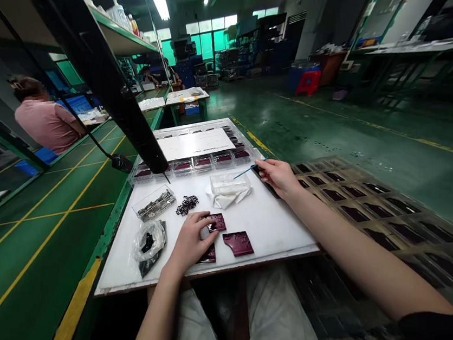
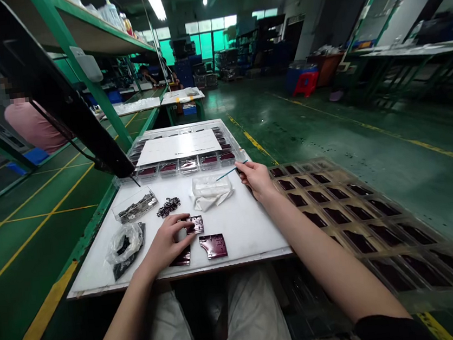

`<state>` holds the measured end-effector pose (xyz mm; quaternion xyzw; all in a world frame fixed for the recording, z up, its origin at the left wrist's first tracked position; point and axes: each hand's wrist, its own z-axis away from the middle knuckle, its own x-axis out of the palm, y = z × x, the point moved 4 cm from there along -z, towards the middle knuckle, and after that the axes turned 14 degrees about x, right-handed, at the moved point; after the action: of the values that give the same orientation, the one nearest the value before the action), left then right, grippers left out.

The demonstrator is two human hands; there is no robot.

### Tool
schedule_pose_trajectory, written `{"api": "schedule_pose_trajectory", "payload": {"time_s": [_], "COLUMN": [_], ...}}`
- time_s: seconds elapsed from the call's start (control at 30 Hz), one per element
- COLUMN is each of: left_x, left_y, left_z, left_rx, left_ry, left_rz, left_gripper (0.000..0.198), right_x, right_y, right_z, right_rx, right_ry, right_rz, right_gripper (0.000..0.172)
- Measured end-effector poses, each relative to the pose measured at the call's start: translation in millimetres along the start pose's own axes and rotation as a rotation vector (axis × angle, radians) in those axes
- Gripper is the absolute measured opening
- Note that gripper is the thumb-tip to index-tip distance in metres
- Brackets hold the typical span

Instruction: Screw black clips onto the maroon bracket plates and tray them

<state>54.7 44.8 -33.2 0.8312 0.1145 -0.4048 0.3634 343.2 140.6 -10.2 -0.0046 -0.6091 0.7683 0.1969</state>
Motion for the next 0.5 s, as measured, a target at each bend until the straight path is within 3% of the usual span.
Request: {"api": "schedule_pose_trajectory", "payload": {"time_s": [0.13, 0.23, 0.3, 0.37, 0.43, 0.5], "left_x": [-2.5, -3.2, -2.2, -0.7, 1.4, 3.2], "left_y": [3.1, 5.8, 5.9, 4.9, 3.4, 2.1], "left_z": [2.8, 4.0, 4.5, 4.9, 5.2, 5.4], "left_rx": [-0.007, 0.013, 0.019, 0.025, 0.038, 0.051], "left_ry": [0.036, 0.051, 0.055, 0.068, 0.073, 0.073], "left_rz": [0.023, 0.038, 0.036, 0.026, 0.014, 0.003], "left_gripper": [0.019, 0.02, 0.02, 0.021, 0.022, 0.023], "right_x": [3.4, 4.8, 6.0, 8.3, 11.9, 18.2], "right_y": [-9.7, -25.8, -38.6, -46.8, -42.6, -28.1], "right_z": [-5.7, 8.8, 33.9, 70.5, 107.0, 134.5], "right_rx": [-0.151, -0.264, -0.431, -0.689, -0.869, -0.947], "right_ry": [0.075, 0.08, 0.109, 0.18, 0.206, 0.137], "right_rz": [0.156, 0.307, 0.409, 0.498, 0.528, 0.568], "right_gripper": [0.028, 0.026, 0.021, 0.015, 0.009, 0.004]}}
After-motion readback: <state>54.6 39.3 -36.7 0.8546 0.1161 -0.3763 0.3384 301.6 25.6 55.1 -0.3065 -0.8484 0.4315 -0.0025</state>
